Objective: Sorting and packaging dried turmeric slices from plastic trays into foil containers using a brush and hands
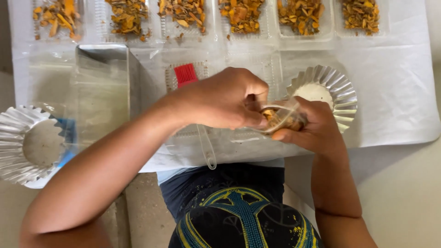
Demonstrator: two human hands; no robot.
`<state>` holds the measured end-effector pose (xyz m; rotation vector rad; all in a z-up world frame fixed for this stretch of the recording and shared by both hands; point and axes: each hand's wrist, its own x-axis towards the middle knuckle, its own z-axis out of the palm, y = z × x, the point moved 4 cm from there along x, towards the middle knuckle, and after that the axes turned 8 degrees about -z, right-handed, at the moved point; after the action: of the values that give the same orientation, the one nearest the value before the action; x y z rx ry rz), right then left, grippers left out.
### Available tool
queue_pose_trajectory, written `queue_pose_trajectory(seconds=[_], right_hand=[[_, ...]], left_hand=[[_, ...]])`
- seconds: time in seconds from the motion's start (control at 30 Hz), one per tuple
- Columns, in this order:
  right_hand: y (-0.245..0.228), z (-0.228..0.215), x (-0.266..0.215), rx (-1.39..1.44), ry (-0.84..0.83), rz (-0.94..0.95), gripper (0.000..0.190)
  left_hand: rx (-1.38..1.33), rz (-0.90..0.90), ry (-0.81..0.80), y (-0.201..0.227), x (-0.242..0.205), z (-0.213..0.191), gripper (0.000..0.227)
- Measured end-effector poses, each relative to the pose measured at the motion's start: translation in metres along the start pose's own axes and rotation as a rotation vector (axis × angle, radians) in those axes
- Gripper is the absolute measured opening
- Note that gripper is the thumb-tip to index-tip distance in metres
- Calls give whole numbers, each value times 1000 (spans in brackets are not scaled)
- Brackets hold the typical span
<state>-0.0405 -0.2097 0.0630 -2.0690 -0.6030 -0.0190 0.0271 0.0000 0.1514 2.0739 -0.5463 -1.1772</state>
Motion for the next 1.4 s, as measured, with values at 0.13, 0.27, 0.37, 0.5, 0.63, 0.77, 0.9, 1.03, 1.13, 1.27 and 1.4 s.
queue_pose_trajectory(seconds=[0.13,0.27,0.37,0.5,0.63,0.77,0.9,1.03,1.13,1.27,1.4], right_hand=[[13,6,0,174,67,-148,59],[8,14,6,314,95,-172,55],[18,18,1,363,126,-179,51],[64,14,-14,375,198,-246,45],[46,23,-5,418,231,-299,38],[9,33,17,517,175,-304,47],[-12,26,24,370,47,-184,55],[-3,33,16,431,-9,-183,50],[-7,33,24,380,-80,-168,42],[-11,36,21,345,-97,-137,28],[-8,36,18,358,-22,-188,36]], left_hand=[[-119,240,70,-18,15,10,15],[-45,259,70,-15,-2,2,21],[-88,256,59,-9,-11,-4,23],[-94,306,100,-11,-2,-7,15],[-120,231,99,-17,3,-1,16],[-141,241,194,-23,3,0,18],[-4,112,239,-11,-18,-8,25],[5,93,171,-7,-24,-6,6],[12,49,178,-6,-19,-3,5],[-1,52,262,-8,-10,4,17],[-2,34,211,-9,-18,7,17]])
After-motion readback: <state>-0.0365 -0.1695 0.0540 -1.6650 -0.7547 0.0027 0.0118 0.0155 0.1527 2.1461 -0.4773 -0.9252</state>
